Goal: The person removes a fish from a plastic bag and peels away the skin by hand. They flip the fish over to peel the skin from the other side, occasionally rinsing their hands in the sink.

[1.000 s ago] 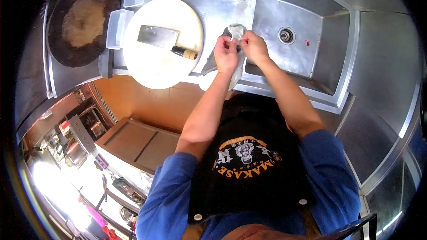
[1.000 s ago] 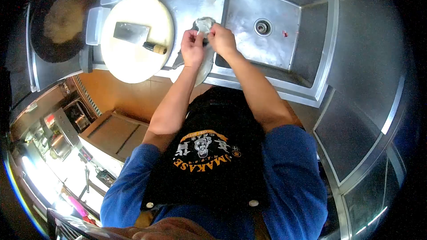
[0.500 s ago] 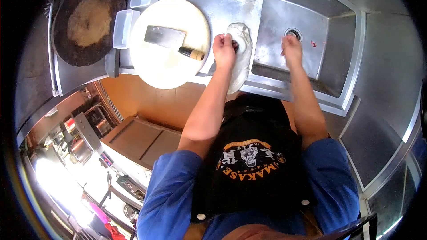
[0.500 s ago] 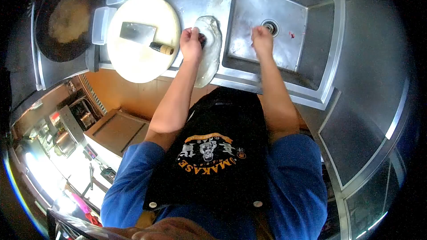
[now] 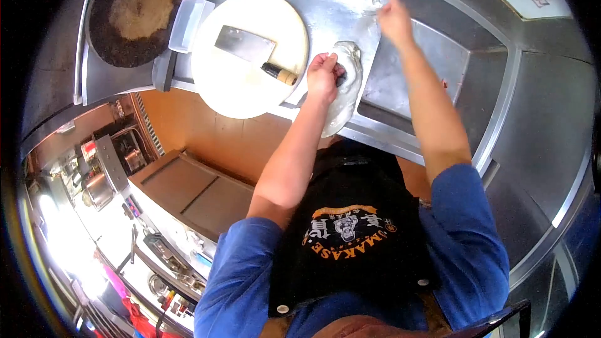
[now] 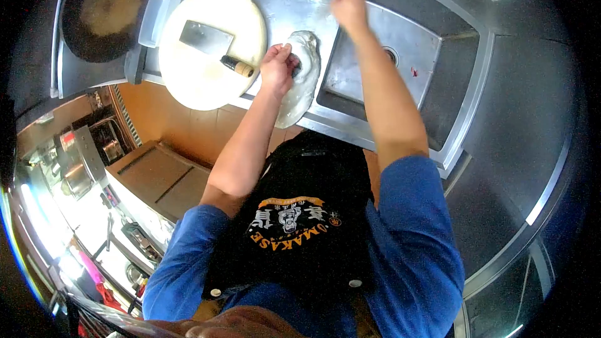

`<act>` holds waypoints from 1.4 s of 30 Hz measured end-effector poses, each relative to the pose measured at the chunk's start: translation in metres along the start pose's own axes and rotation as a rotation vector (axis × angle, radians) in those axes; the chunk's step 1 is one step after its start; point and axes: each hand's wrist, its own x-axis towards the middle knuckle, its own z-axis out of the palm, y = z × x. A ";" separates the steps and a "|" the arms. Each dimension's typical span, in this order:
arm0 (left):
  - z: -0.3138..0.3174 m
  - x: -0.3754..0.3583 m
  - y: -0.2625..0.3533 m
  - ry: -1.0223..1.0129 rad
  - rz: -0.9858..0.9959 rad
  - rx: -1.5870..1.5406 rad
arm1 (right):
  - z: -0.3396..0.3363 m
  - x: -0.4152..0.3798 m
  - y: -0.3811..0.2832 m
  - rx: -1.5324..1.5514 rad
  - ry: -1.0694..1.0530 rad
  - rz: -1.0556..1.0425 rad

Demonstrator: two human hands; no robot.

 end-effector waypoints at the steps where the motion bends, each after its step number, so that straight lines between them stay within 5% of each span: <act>1: 0.001 0.004 -0.001 0.002 -0.011 0.025 | 0.003 -0.030 -0.013 0.108 -0.082 0.030; 4: 0.000 0.006 -0.005 -0.027 0.029 0.074 | 0.007 -0.089 -0.019 0.203 -0.404 -0.174; 8: 0.002 0.005 -0.004 -0.074 0.034 0.103 | 0.003 -0.105 -0.026 0.265 -0.432 -0.040; 14: 0.006 -0.003 -0.010 -0.075 0.105 0.244 | -0.004 -0.092 -0.027 0.057 -0.386 -0.411; 18: 0.009 -0.004 -0.017 0.015 0.205 0.281 | -0.013 -0.060 0.034 -0.207 -0.039 0.169; 24: 0.017 -0.006 0.006 0.191 0.162 0.568 | -0.005 -0.119 0.033 0.212 -0.219 0.301; 26: 0.021 -0.013 0.016 0.125 0.230 1.192 | 0.007 -0.135 0.034 0.235 -0.304 0.370; 30: 0.037 -0.022 0.004 0.071 0.361 1.473 | 0.020 -0.151 0.022 0.524 -0.207 0.515; 36: 0.026 -0.008 -0.017 0.069 0.575 1.376 | 0.022 -0.154 0.015 0.198 -0.158 0.321; 40: 0.011 -0.015 -0.022 0.010 0.619 1.128 | 0.014 -0.149 0.011 0.547 -0.373 0.572; 42: 0.004 -0.015 -0.015 -0.058 0.452 0.942 | 0.014 -0.147 0.006 0.652 -0.450 0.627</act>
